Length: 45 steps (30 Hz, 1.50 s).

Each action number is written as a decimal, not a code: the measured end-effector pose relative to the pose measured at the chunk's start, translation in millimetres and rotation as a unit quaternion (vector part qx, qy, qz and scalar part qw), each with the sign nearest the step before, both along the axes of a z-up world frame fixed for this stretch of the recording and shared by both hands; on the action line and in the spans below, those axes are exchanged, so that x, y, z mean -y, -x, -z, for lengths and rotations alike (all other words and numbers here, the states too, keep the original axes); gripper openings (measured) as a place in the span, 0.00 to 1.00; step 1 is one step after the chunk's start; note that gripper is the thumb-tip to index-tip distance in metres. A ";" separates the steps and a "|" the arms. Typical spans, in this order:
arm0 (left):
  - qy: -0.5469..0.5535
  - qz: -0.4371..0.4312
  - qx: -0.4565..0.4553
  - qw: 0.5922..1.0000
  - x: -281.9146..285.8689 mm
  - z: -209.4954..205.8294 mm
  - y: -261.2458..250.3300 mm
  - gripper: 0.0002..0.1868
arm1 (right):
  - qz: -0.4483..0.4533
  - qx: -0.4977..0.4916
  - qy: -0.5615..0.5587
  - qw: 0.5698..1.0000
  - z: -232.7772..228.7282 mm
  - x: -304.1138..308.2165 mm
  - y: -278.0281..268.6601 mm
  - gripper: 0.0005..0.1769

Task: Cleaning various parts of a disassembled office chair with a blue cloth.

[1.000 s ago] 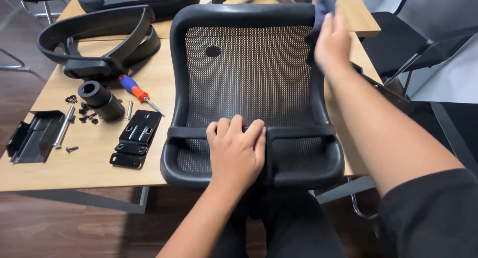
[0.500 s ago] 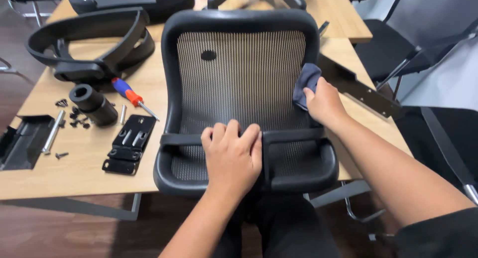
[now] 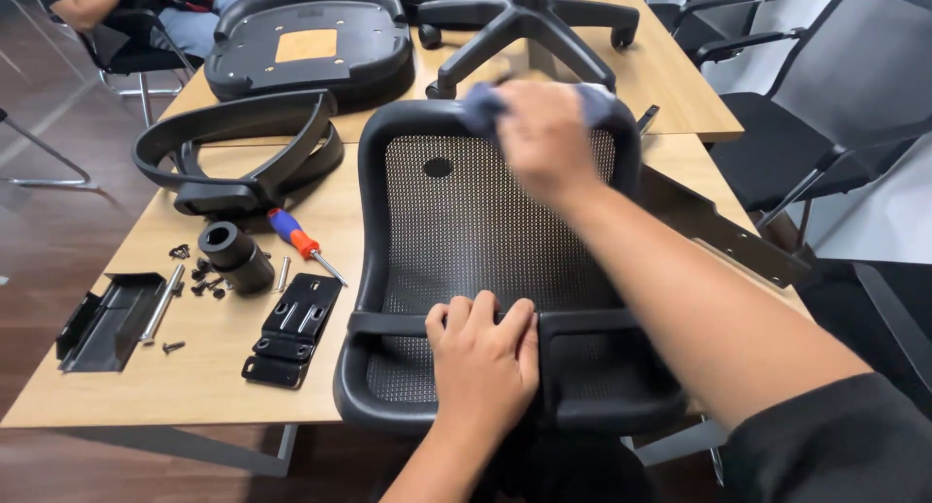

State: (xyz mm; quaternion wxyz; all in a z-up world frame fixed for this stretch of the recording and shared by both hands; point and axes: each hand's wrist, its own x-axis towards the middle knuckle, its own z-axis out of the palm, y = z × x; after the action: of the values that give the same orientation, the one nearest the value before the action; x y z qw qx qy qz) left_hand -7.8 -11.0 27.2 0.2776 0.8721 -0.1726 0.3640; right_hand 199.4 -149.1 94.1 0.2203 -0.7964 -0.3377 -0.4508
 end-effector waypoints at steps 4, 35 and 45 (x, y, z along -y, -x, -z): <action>0.006 -0.005 -0.007 1.000 0.9 -1.6 0.0 0.08 | 0.050 0.016 0.069 0.996 -11.6 -28.7 8.6 0.17; 0.002 -0.031 -0.008 0.999 0.3 -0.4 -8.7 0.07 | 0.094 -0.133 -0.133 0.978 49.5 74.2 -49.9 0.16; -0.006 -0.033 -0.003 0.999 0.1 -1.3 -8.3 0.07 | 0.223 -0.330 -0.088 0.913 125.0 108.0 21.5 0.30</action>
State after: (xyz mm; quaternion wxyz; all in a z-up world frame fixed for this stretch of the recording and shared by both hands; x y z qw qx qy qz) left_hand 0.5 -11.1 28.5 0.2609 0.8799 -0.1456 0.3694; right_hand 177.8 -257.1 -30.9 0.2818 -0.9319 -0.0184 -0.2275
